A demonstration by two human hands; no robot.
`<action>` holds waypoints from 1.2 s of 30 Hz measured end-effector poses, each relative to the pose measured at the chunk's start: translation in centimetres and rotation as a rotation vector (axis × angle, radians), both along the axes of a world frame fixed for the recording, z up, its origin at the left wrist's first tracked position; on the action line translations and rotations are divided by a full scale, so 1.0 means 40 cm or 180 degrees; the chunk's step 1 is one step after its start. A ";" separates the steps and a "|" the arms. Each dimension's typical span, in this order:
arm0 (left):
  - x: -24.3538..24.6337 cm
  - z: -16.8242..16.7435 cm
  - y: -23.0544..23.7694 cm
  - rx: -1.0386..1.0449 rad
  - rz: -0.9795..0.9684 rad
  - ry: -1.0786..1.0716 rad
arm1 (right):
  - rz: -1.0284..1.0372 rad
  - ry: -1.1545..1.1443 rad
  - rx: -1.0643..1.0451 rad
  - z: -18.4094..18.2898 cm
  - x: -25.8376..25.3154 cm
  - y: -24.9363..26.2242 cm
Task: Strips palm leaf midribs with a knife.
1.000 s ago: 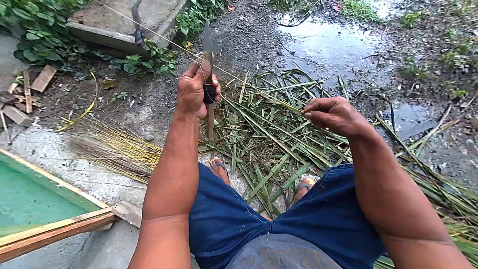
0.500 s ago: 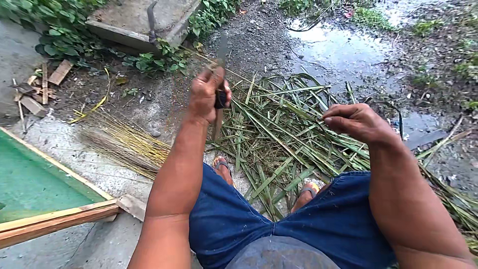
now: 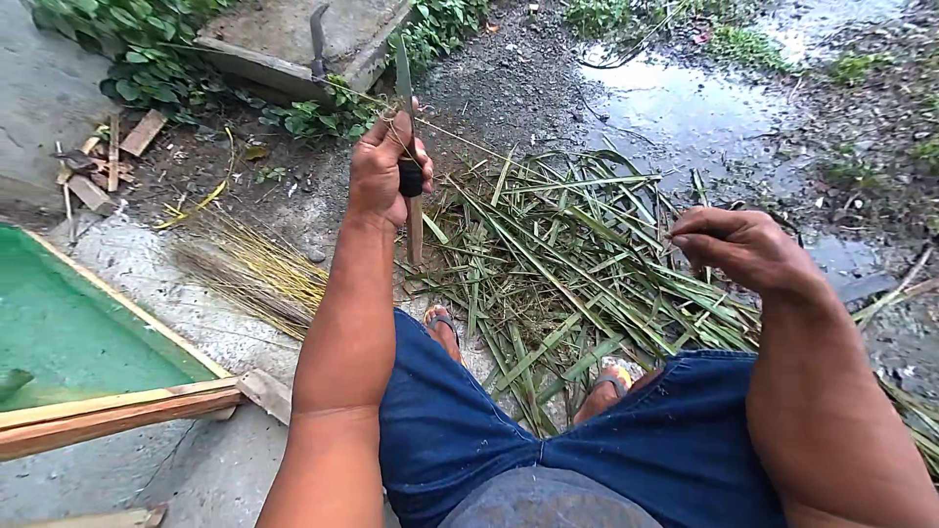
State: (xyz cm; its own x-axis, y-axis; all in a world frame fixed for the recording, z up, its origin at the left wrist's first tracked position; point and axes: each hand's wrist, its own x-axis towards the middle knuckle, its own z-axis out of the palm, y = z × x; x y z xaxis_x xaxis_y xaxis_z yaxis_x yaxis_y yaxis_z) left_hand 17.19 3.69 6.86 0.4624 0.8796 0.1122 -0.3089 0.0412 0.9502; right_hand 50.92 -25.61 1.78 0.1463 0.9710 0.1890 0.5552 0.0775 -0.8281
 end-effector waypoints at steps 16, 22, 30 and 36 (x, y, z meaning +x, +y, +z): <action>-0.068 0.008 0.054 0.0070 0.0448 -0.0121 | -0.0275 -0.0195 -0.0291 -0.004 0.091 -0.063; -0.123 0.011 0.083 0.0046 0.0695 -0.0162 | -0.0757 -0.0426 -0.0635 -0.018 0.161 -0.117; -0.241 -0.019 0.164 -0.0193 0.1203 -0.0550 | -0.2194 0.0091 -0.0514 -0.119 0.356 -0.264; -0.122 -0.042 0.082 0.0294 0.0638 0.0803 | -0.2276 0.0505 -0.0371 -0.008 0.152 -0.105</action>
State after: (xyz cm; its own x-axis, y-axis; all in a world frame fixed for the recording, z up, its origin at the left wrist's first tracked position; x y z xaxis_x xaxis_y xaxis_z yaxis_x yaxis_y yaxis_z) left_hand 12.32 6.98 5.17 0.3046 0.9472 0.0999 -0.0568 -0.0866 0.9946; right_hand 56.99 -29.81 1.46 0.7675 0.6408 0.0145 0.3101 -0.3515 -0.8833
